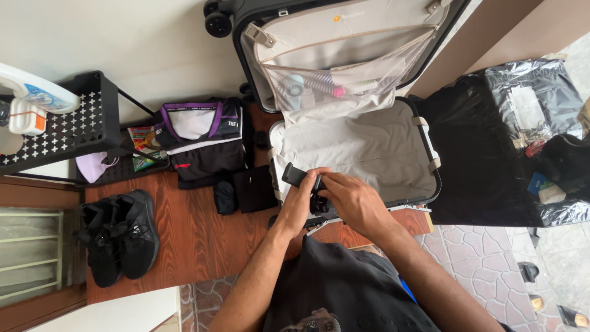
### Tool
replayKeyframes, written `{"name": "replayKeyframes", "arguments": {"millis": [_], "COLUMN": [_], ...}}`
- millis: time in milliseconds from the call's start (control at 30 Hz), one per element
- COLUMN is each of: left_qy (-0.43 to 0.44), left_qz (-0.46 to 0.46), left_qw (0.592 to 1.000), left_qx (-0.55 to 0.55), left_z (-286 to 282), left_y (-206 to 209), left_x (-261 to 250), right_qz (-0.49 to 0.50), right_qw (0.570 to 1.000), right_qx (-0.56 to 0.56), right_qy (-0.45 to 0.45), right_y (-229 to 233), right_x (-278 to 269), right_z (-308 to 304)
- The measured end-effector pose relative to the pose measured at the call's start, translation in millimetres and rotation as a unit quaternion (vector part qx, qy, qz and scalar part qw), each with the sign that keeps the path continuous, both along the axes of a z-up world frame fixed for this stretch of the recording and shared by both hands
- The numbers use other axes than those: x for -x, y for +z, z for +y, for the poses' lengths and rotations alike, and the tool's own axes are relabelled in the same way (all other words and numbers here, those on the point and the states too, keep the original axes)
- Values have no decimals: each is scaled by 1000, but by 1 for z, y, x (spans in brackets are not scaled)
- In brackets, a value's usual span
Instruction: The person packs a rolling suitcase on the floor. They place a spray bottle and a sponge into the lid compartments, handle a wallet and set it down, put a toothpaste tube into the suitcase, then assemble and adjust a small camera with a strap and place it near the suitcase.
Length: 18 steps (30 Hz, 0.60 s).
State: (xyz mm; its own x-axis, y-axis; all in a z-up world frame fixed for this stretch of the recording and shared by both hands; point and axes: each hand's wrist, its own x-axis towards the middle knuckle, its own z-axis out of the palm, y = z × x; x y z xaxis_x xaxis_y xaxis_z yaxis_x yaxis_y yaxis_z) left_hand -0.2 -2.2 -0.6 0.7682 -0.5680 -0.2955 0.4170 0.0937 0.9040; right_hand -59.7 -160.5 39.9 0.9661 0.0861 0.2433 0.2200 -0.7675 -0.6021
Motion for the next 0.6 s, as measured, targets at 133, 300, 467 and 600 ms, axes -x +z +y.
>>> {"name": "replayKeyframes", "arguments": {"millis": [133,300,467,600], "left_qy": [27,52,75,77], "left_qz": [-85,-64,-96,-93], "left_qw": [994,988,985,981], "left_qx": [-66,-128,-124,-151], "left_z": [-9,-20,-30,-40], "left_y": [-3,-14,-26,-36], "left_x": [5,13,15,15], "right_qz": [-9,-17,10,-13], "right_qw": [998,993,997,997], "right_qx": [51,116,72,82], "right_qy": [33,15,1,-3], "right_y": [-1,-9,-21,-26], "right_x": [0,6,5,5], "right_z": [-9,-9,-14,-17]}}
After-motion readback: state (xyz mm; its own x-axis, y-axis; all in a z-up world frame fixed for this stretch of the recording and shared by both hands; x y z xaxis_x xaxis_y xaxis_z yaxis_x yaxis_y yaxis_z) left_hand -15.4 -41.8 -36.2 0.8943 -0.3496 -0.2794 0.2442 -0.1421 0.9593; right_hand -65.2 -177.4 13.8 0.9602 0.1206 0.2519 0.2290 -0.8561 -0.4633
